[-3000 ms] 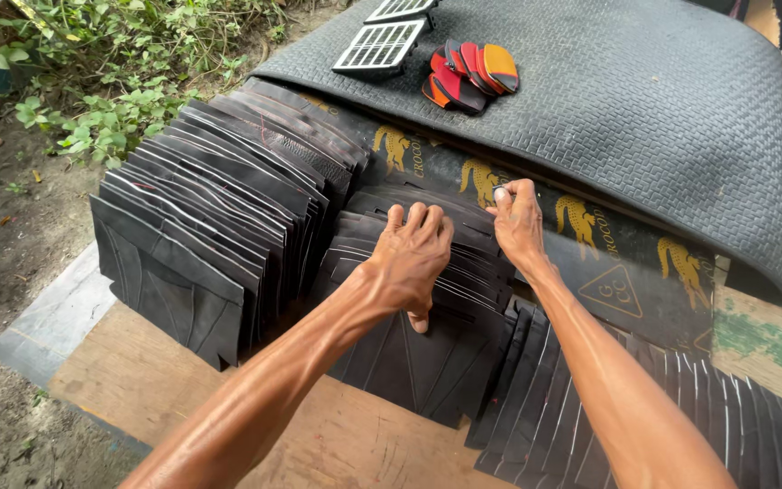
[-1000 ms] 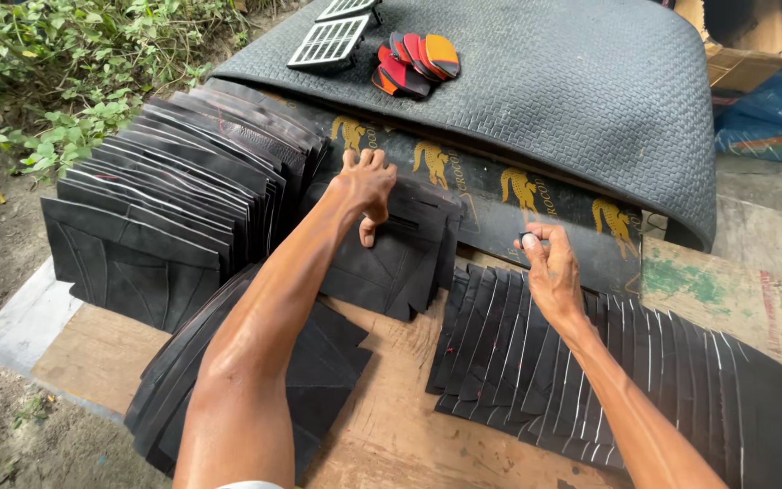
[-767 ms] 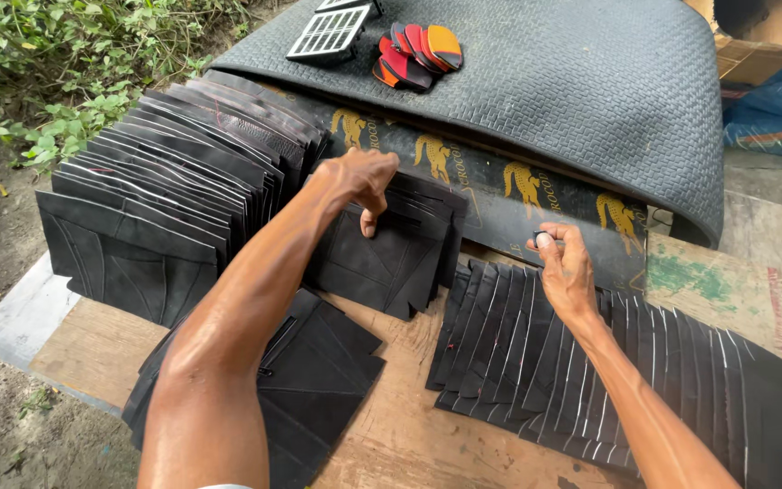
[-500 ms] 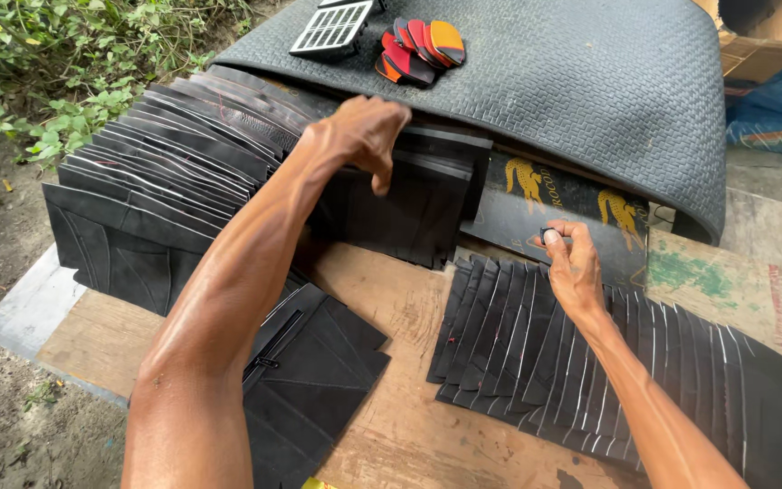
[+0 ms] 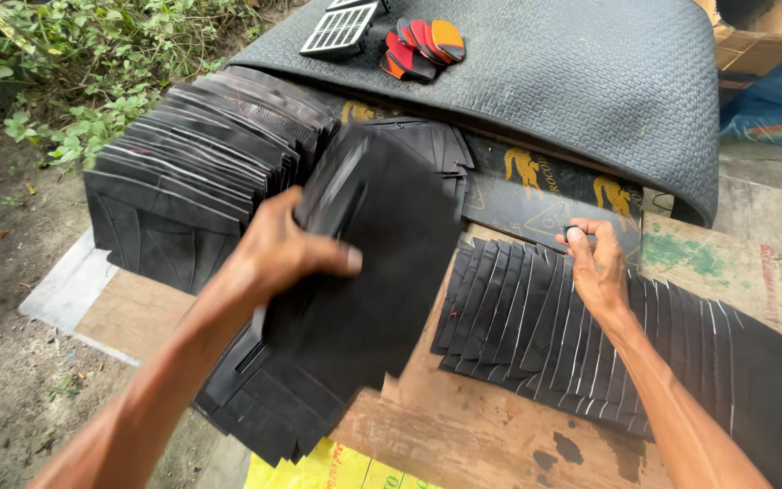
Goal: The person repeatedly rubs the edges of black shoe parts with a small round object. The person picks up each part from a stack, rubs the edges, and places it back on the stack.
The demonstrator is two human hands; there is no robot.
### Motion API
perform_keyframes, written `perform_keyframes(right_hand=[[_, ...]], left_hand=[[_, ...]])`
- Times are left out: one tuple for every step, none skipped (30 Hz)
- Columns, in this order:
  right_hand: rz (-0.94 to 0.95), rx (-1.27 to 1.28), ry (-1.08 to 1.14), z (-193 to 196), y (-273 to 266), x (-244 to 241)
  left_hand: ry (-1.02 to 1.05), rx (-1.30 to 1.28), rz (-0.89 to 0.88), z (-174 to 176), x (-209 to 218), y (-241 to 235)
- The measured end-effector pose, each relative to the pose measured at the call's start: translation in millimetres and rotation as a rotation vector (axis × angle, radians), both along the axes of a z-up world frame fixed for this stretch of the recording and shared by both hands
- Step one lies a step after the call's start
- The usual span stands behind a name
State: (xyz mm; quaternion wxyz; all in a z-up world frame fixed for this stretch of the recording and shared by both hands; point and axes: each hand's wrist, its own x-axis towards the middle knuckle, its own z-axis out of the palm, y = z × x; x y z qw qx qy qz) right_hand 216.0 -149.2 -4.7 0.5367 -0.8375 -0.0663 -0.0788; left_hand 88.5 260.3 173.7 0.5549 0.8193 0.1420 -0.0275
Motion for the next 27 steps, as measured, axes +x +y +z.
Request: perform_keyframes(right_hand=[[0.025,0.034,-0.046,-1.0,-0.3,-1.8],[0.022,0.020,-0.042,-1.9,-0.7,-3.8],[0.018,0.006,-0.037,-2.6,-1.9,-6.0],[0.014,-0.009,-0.032,-3.3,-2.4,-8.7],[0.020,-0.008,-0.036,-3.4,-1.4,-10.6],[0.026,-0.007,-0.040,-3.2,0.1,-12.8],[0.031,-0.006,-0.047,-2.0,1.7,-13.9],[0.040,0.009,-0.053,-1.0,4.0,-14.2],[0.045,0.022,-0.055,-1.1,5.0,-16.2],[0.051,0.035,-0.058,-1.5,6.2,-16.9],[0.048,0.032,-0.057,-2.2,6.2,-18.4],[0.046,0.030,-0.057,-3.0,5.6,-19.7],[0.043,0.027,-0.057,-3.5,5.9,-19.2],[0.035,0.019,-0.042,-4.2,6.0,-18.3],[0.028,0.011,-0.028,-5.1,5.7,-16.9],[0.022,0.004,-0.014,-6.1,5.4,-14.4],[0.033,0.024,-0.019,-7.9,6.1,-11.1],[0.044,0.044,-0.024,-10.4,7.3,-7.3],[0.062,0.058,-0.024,-13.4,7.5,-3.9],[0.063,0.146,0.028,-17.2,10.2,0.1],[0.061,0.238,0.074,-19.9,16.3,6.8],[0.059,0.330,0.120,-22.0,22.9,13.7],[0.060,0.355,0.131,-24.2,29.7,20.7],[0.062,0.381,0.141,-25.6,38.2,29.1],[0.068,0.407,0.153,-26.3,47.9,36.2],[0.073,0.406,0.161,-26.7,56.6,40.0],[0.072,0.407,0.166,-26.4,63.7,42.9]], left_hand=[[0.056,0.014,0.031,-11.2,-25.1,-4.0],[0.113,0.027,0.063,-22.0,-45.2,-7.6],[0.177,0.014,0.094,-32.3,-61.5,-11.2],[0.242,0.001,0.126,-41.4,-73.4,-14.0],[0.243,0.067,0.116,-48.5,-81.4,-16.4],[0.245,0.133,0.107,-53.2,-87.1,-17.9],[0.244,0.199,0.096,-54.7,-90.0,-18.1],[0.271,0.296,0.078,-53.7,-93.0,-17.3],[0.301,0.393,0.056,-51.7,-96.9,-17.6],[0.331,0.489,0.035,-48.8,-100.3,-19.6],[0.344,0.583,0.024,-45.7,-104.5,-24.8],[0.356,0.676,0.013,-43.0,-108.8,-32.8],[0.367,0.770,0.002,-40.1,-112.0,-39.5],[0.261,0.894,0.003,-37.3,-114.4,-44.1],[0.152,1.016,0.006,-35.4,-115.7,-48.4],[0.040,1.136,0.007,-34.7,-113.8,-51.3],[-0.130,1.149,-0.003,-34.0,-105.2,-50.0],[-0.300,1.156,-0.011,-34.9,-92.2,-46.0],[-0.461,1.153,-0.011,-39.8,-77.9,-43.1],[-0.495,1.056,-0.053,-48.0,-51.7,-40.4],[-0.536,0.961,-0.095,-55.5,-13.3,-35.6],[-0.530,0.884,-0.137,-62.5,34.2,-33.4],[-0.441,0.825,-0.163,-70.7,80.5,-34.8],[-0.445,0.750,-0.181,-78.3,123.6,-36.0],[-0.448,0.676,-0.195,-86.4,156.9,-33.9],[-0.373,0.662,-0.188,-93.9,186.0,-32.3],[-0.301,0.647,-0.187,-102.0,210.5,-36.7]])
